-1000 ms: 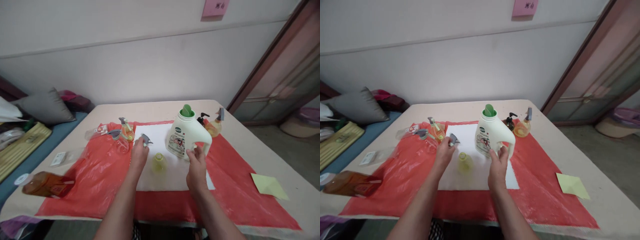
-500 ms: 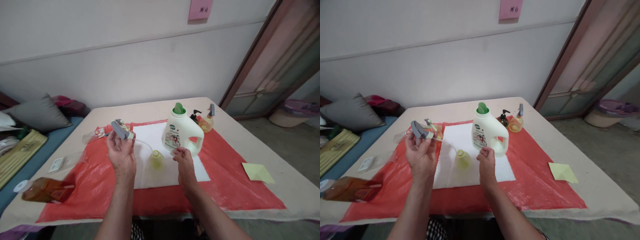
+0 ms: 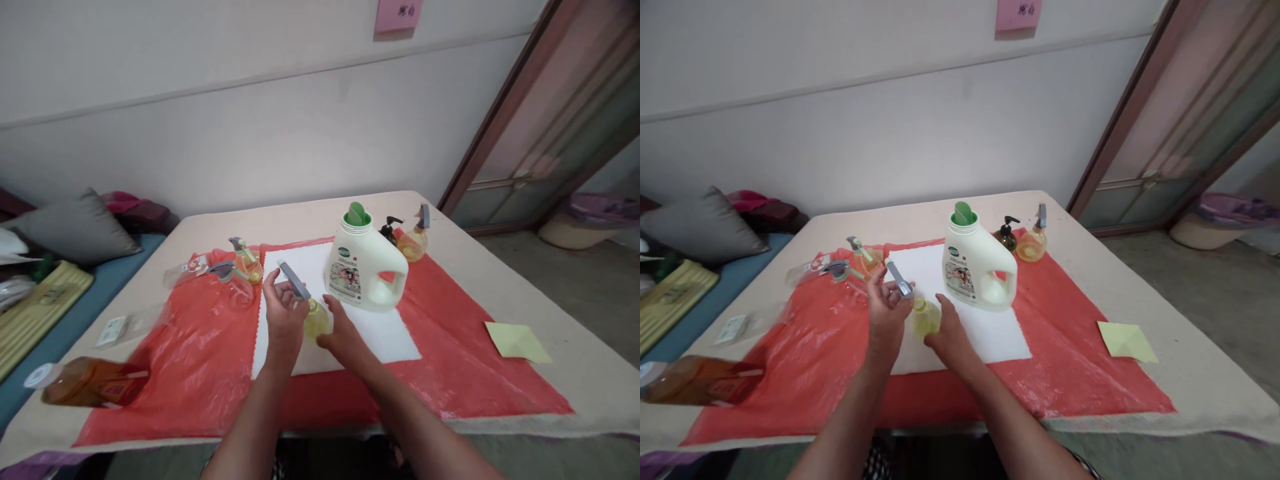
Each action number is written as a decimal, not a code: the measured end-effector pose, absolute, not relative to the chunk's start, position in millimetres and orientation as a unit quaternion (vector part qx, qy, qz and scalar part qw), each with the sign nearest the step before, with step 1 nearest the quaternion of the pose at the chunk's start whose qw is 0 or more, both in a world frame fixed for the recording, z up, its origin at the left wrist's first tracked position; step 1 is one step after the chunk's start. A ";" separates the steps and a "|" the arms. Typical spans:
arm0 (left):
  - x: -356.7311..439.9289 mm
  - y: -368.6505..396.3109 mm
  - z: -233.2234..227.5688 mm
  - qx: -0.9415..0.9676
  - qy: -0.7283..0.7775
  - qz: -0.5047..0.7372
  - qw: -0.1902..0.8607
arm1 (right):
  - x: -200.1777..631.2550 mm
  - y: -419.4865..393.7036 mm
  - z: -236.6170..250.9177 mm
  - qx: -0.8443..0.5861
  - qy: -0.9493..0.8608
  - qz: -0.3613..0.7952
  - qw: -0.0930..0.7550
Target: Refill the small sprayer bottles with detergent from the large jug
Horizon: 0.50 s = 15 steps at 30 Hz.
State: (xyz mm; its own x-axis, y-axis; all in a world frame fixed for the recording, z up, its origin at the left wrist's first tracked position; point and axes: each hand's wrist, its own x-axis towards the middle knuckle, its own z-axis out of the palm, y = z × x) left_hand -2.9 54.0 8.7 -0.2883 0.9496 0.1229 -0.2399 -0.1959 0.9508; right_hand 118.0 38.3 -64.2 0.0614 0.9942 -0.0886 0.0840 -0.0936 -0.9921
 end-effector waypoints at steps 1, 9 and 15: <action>-2.2 53.8 6.6 0.388 0.466 0.647 0.461 | 114.6 37.4 -68.8 -0.556 -0.504 0.479 0.456; -7.7 59.3 -3.3 0.364 0.499 0.599 0.510 | 106.5 45.1 -91.1 -0.557 -0.577 0.430 0.415; -14.8 65.5 11.8 0.325 0.419 0.652 0.543 | 114.0 41.2 -66.4 -0.569 -0.582 0.397 0.424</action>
